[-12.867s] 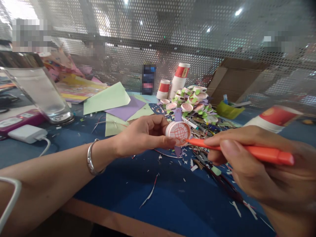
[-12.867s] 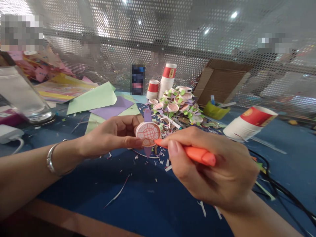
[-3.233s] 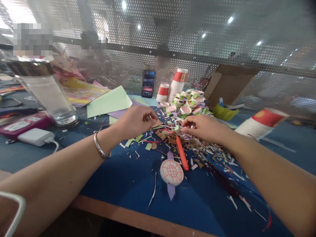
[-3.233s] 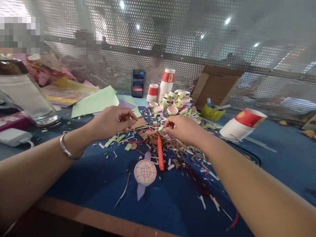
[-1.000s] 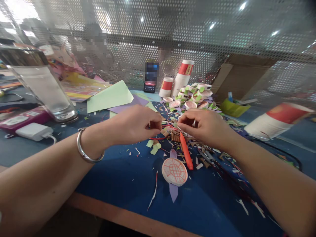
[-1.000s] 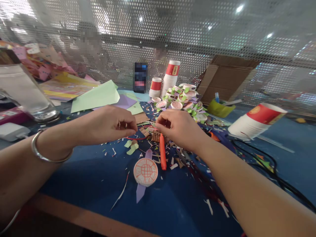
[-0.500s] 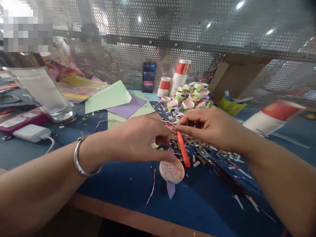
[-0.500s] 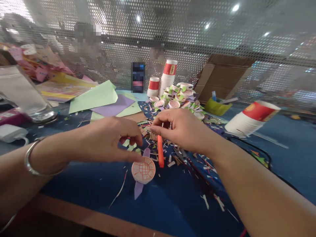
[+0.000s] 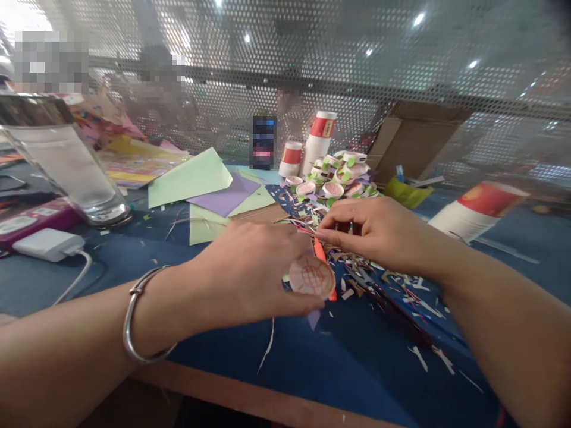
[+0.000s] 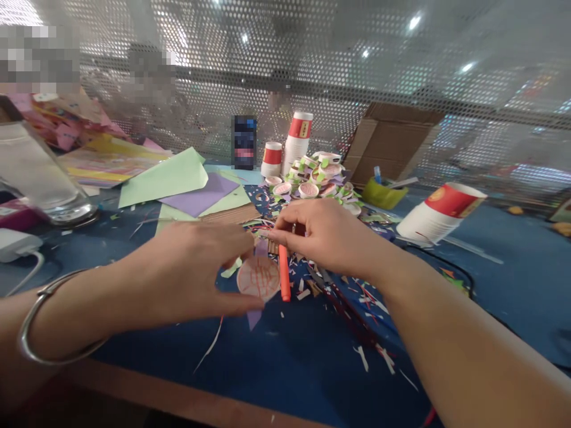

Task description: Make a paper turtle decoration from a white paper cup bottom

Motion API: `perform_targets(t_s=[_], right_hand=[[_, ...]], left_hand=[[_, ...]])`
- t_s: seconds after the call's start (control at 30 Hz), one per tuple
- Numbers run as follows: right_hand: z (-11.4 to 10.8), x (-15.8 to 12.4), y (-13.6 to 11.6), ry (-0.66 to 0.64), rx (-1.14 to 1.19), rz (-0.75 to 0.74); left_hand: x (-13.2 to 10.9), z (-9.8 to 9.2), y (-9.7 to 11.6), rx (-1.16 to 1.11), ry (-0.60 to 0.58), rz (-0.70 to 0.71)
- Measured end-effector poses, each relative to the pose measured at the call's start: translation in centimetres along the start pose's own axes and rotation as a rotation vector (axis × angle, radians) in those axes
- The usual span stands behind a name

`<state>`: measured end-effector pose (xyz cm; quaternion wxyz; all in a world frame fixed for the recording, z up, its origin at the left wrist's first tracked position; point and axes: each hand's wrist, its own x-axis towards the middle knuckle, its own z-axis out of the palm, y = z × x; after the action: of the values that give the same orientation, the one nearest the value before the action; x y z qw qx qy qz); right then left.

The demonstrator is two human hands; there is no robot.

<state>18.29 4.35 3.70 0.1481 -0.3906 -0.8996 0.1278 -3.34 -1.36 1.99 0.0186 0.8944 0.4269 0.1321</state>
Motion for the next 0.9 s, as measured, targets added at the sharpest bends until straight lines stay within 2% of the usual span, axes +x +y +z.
perform_targets(t_s=[0.07,0.17,0.33,0.47,0.57,0.73,0.8,0.9], right_hand=[[-0.2,0.0,0.2,-0.034,0.070,0.035],[-0.2,0.0,0.2,-0.087,0.226,0.079],[-0.1,0.1,-0.2,-0.067,0.470,0.130],[-0.1,0.1,-0.5,-0.048,0.499,0.137],[0.0,0.1,-0.6,-0.042,0.496,0.162],[0.4,-0.2,-0.5,0.044,0.525,0.194],[0.4,-0.6,-0.4,0.042,0.511,0.196],[-0.5,-1.6,0.2,0.061,0.431,0.212]], left_hand=[[0.0,-0.4,-0.4,0.025,0.155,-0.046],[0.2,-0.6,-0.9,0.095,0.270,-0.090],[0.2,-0.5,-1.0,0.163,0.330,-0.094],[0.3,-0.5,-1.1,0.110,0.351,-0.112],[0.8,-0.2,-1.7,-0.152,0.326,-0.143],[2.1,1.3,-2.9,-0.818,0.188,-0.238],[2.5,1.8,-3.1,-0.954,0.132,-0.253],[2.7,1.9,-3.4,-1.019,0.198,-0.280]])
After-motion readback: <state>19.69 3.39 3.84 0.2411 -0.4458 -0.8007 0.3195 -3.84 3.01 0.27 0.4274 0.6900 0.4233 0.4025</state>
